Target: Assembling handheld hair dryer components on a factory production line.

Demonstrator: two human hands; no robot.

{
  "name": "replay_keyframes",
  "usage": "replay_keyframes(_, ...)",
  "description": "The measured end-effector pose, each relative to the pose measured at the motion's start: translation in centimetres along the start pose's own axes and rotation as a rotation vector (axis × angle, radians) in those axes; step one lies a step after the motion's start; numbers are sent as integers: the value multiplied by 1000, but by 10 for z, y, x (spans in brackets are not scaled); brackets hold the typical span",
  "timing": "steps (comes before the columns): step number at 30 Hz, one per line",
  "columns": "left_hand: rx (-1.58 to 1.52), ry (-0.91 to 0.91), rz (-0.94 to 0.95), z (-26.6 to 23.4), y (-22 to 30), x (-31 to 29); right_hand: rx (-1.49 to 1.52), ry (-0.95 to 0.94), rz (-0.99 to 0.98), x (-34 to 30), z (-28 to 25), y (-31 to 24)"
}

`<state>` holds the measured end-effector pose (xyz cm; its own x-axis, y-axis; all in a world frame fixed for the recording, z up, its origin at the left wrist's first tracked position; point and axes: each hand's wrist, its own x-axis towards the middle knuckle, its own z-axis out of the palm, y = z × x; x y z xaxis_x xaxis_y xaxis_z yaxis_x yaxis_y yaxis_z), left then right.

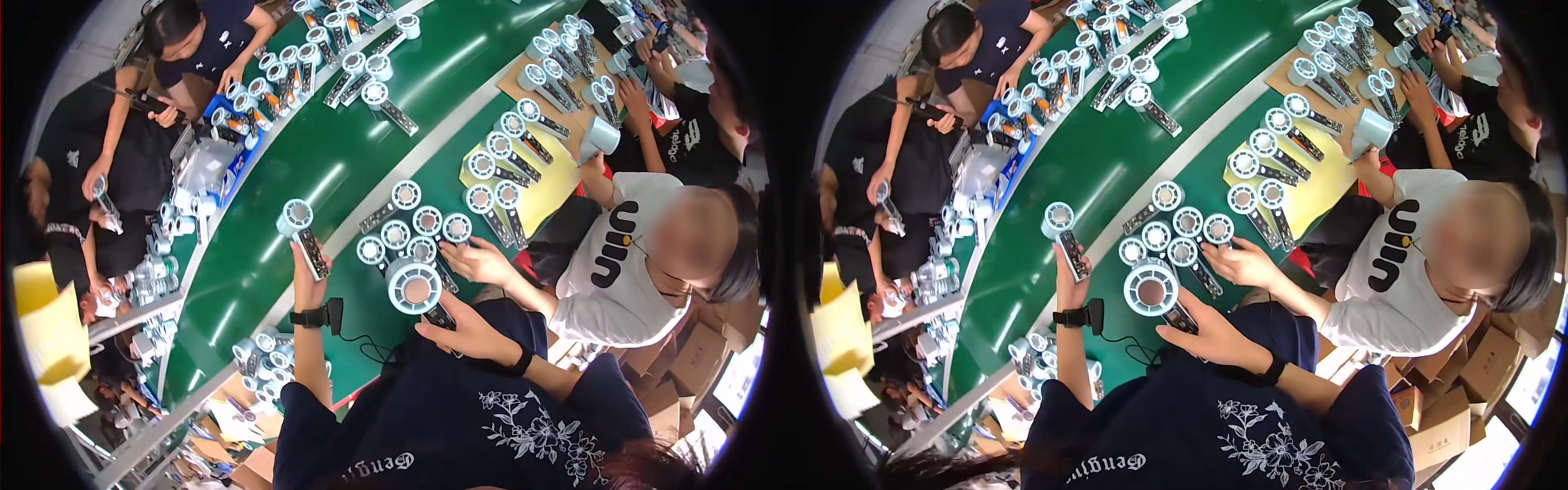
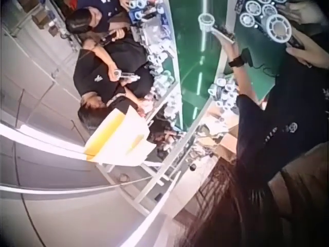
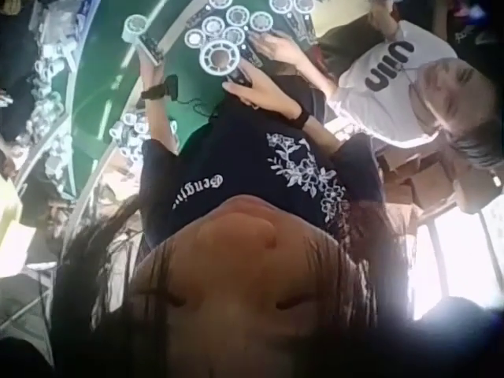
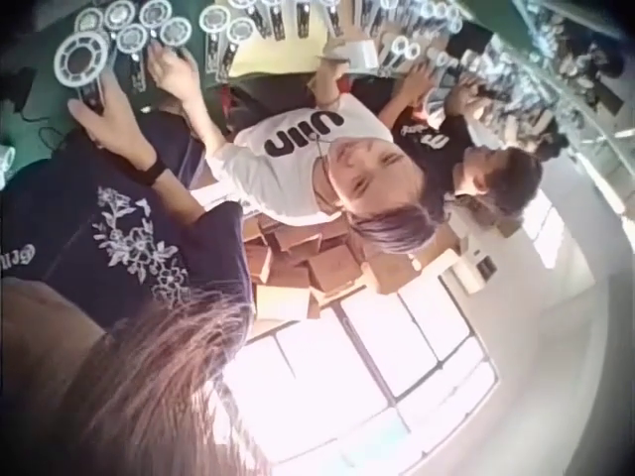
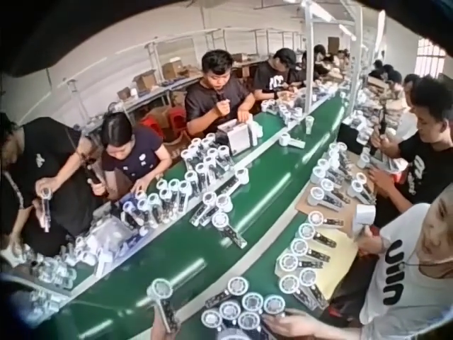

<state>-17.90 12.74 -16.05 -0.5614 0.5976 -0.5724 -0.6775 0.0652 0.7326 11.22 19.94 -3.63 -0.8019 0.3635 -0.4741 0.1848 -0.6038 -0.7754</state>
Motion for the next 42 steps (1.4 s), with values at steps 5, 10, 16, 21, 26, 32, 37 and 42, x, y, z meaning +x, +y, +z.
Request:
replay_keyframes(5, -133, -209, -147, -36, -26, -67, -54, 44, -36, -24, 21, 16)
replay_keyframes(10, -319, -395, -169, -34, -36, -123, -4, 46, -11, -32, 31, 33)
replay_keyframes(16, -312, -299, -125, -6, -38, -181, 301, -41, -87, -37, 49, 42)
replay_keyframes(21, -552, -500, -110, -7, -36, -209, 288, -103, -123, -35, 67, 52)
replay_keyframes(26, -431, -578, 43, -9, -28, -225, 159, -139, -99, -36, 80, 51)
replay_keyframes(32, -413, -621, 58, 1, -24, -235, 191, -241, -111, -35, 82, 42)
replay_keyframes(37, -318, -648, 91, 16, -23, -236, 160, -249, -168, -31, 81, 40)
replay_keyframes(42, -146, -585, 137, 30, -20, -234, 111, -235, -243, -22, 70, 43)
